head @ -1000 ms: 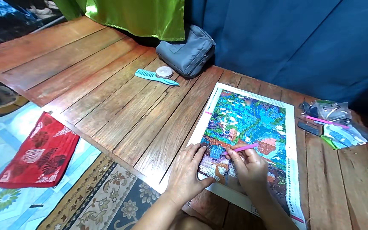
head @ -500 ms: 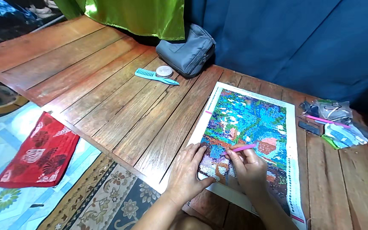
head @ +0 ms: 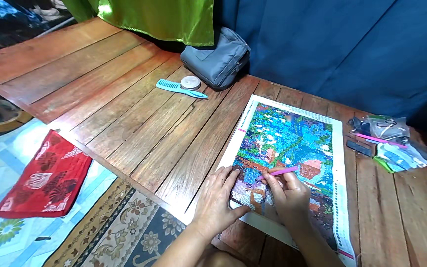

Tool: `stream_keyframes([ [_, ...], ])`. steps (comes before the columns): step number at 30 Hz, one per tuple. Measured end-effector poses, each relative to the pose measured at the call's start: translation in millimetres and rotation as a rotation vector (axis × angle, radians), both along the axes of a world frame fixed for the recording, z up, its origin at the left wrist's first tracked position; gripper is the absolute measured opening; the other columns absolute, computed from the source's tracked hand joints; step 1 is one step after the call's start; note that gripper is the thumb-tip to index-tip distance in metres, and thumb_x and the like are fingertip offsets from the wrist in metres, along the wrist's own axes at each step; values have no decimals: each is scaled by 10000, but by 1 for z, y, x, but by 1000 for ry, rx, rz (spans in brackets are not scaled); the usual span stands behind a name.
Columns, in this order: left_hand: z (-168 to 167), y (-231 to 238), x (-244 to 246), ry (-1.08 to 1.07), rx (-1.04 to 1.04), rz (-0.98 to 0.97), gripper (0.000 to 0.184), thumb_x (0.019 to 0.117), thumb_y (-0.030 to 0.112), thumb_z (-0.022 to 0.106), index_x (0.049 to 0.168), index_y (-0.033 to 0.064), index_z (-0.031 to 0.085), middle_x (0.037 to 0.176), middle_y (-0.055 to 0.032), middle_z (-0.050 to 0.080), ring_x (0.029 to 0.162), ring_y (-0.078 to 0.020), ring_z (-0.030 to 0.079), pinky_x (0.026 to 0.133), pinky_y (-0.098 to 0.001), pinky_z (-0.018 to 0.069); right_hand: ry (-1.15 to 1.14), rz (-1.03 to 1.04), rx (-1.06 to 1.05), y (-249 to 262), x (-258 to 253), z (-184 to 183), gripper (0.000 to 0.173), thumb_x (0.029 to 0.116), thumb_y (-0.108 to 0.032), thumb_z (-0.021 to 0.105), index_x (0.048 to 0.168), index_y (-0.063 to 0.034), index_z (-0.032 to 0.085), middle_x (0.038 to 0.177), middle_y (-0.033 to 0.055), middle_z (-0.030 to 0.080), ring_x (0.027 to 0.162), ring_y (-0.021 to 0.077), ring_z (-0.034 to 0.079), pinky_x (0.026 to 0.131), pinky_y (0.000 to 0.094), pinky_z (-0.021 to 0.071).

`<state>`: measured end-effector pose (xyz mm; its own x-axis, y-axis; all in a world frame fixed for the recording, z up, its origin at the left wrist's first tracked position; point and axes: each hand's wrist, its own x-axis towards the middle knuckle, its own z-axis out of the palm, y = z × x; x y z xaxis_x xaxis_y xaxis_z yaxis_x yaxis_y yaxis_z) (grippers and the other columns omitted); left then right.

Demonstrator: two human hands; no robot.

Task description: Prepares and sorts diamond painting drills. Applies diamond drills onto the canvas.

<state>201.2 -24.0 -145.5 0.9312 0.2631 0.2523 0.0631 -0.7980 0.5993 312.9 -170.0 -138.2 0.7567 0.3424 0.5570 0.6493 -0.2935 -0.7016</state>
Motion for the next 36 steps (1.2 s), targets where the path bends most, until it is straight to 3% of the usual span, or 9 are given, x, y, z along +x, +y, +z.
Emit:
stream_keyframes([
  [36,4,0,1,18,-14,6,875,670,446,863,1399,44,593,1459,-156,555,1369,-338,510,1096,-538,420,140,-7,94,-2,-1,7,150,944,-114,628,996,20,669,790,-18,706,681,-60,658,662,109,552],
])
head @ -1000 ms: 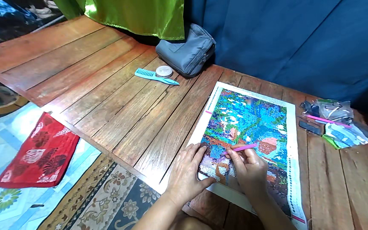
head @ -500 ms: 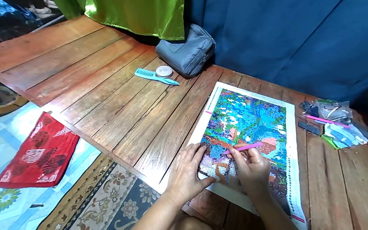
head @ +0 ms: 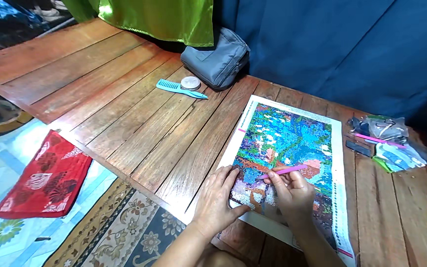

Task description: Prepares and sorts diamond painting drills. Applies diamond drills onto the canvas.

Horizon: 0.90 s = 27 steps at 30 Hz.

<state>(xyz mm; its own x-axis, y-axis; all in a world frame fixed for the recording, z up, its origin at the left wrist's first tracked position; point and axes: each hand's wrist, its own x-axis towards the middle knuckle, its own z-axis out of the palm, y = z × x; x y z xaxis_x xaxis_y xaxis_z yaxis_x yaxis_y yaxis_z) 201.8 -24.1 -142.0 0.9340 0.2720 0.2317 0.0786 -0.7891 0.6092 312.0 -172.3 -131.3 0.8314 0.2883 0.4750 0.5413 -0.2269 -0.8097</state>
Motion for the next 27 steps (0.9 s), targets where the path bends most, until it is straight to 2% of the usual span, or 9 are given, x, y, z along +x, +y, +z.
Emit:
stream_keyframes([
  [8,-6,3,-2,-91,-55,-15,861,692,444,853,1404,42,586,1456,-159,553,1357,-324,524,1080,-526,448,86,-51,115,-3,-3,13,132,959,-80,620,1047,17,639,838,-49,693,673,-67,654,625,113,565],
  [11,-12,6,-7,-287,-161,-26,600,818,322,765,1321,17,645,1413,-156,589,1341,-278,546,1079,-451,472,82,-41,156,-4,-6,15,125,961,-61,616,1056,17,635,861,-48,706,677,-45,674,625,132,584],
  [14,-11,10,-20,-474,-263,-7,342,938,196,628,1225,23,691,1352,-124,633,1313,-183,567,1080,-341,479,81,-33,192,-4,-10,20,110,954,-37,612,1051,12,628,864,-52,713,688,-33,688,641,142,599],
  [17,-2,7,-51,-487,-576,62,316,972,169,591,1235,25,691,1249,-46,706,1172,-95,651,1012,-284,527,85,-34,204,-8,-15,22,97,949,-38,604,1034,3,628,846,-57,716,690,-27,694,646,144,600],
  [20,6,0,-91,-365,-1072,93,340,1032,155,486,1281,-35,618,1086,-56,749,989,-141,715,915,-312,570,110,-40,243,-12,-21,23,98,948,-41,603,1034,-5,634,832,-63,724,678,-14,698,629,153,603],
  [21,12,-4,-103,-294,-1233,88,378,1058,190,417,1310,-38,584,1078,-66,749,975,-157,716,910,-324,569,118,-51,252,-14,-24,24,101,946,-44,604,1030,0,639,818,-66,716,669,-14,696,620,155,602],
  [23,27,-12,-124,-166,-1443,27,516,1077,332,296,1386,-22,509,1160,-81,736,1080,-186,699,977,-361,542,142,-82,274,-17,-30,25,97,941,-50,613,1022,-7,645,789,-79,706,649,-19,690,603,150,597],
  [25,34,-18,-139,-159,-1480,-94,713,1032,570,339,1446,9,486,1264,-78,703,1184,-186,655,1020,-374,517,167,-112,295,-23,-37,27,101,933,-36,608,1018,11,639,795,-63,711,643,-16,688,600,148,594],
  [27,44,-22,-145,-176,-1488,-221,939,921,748,417,1523,26,393,1380,-106,631,1286,-229,587,1078,-418,471,181,-126,318,-29,-43,30,106,925,-19,601,1012,32,633,802,-48,714,637,-14,686,592,147,593],
])
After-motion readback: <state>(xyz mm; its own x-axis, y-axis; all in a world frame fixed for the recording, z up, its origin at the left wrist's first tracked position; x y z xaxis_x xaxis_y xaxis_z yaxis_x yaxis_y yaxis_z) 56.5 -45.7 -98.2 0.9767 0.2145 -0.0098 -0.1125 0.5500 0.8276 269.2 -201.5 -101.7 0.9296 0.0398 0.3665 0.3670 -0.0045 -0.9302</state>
